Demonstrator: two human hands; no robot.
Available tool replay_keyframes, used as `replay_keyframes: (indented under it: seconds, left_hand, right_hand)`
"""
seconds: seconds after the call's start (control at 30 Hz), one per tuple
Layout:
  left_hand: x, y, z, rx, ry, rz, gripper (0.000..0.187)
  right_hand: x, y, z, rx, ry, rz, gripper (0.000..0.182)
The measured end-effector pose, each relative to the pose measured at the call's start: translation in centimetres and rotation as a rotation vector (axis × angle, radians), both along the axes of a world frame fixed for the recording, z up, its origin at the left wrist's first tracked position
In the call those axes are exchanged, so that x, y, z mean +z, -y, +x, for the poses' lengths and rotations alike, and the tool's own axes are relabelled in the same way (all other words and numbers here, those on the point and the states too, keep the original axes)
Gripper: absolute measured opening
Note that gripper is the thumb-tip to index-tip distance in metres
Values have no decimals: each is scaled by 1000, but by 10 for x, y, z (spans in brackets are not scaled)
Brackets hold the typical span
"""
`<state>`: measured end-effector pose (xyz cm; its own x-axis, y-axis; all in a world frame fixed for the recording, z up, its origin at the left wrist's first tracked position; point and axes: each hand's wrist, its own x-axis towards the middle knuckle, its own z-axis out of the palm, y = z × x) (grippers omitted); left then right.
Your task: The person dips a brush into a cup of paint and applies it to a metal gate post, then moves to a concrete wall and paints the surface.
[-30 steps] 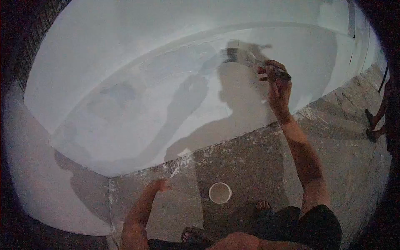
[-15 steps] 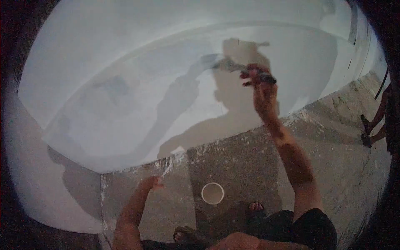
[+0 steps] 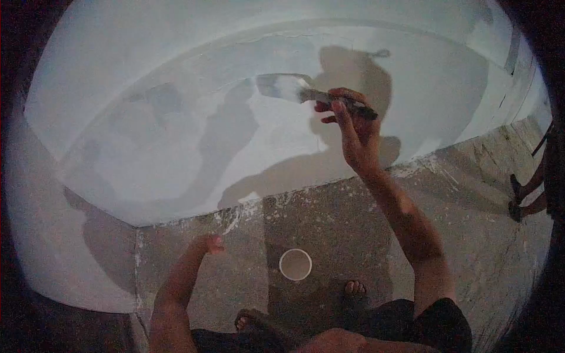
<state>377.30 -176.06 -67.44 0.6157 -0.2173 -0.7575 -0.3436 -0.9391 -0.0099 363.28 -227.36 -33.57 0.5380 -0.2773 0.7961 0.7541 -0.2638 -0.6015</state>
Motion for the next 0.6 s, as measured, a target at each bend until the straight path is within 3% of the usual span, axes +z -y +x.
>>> replay_keyframes:
  seconds: [0.07, 0.23, 0.3, 0.4, 0.6]
  left_hand:
    - [4, 2, -3, -6, 0, 5, 86]
    - [30, 40, -13, -32, -10, -27, 81]
    - [29, 42, -11, -199, 53, 20, 77]
    - [39, 41, -6, -19, -72, -29, 79]
    - [34, 36, -7, -110, 64, 26, 85]
  right_hand:
    - [-9, 0, 15, -30, 24, 117, 30]
    - [-24, 35, 3, -167, 41, 75, 28]
    - [-18, 40, -11, -183, 50, 58, 27]
    - [-10, 37, -31, -265, 37, 46, 29]
    - [-13, -1, -20, -78, -50, -35, 27]
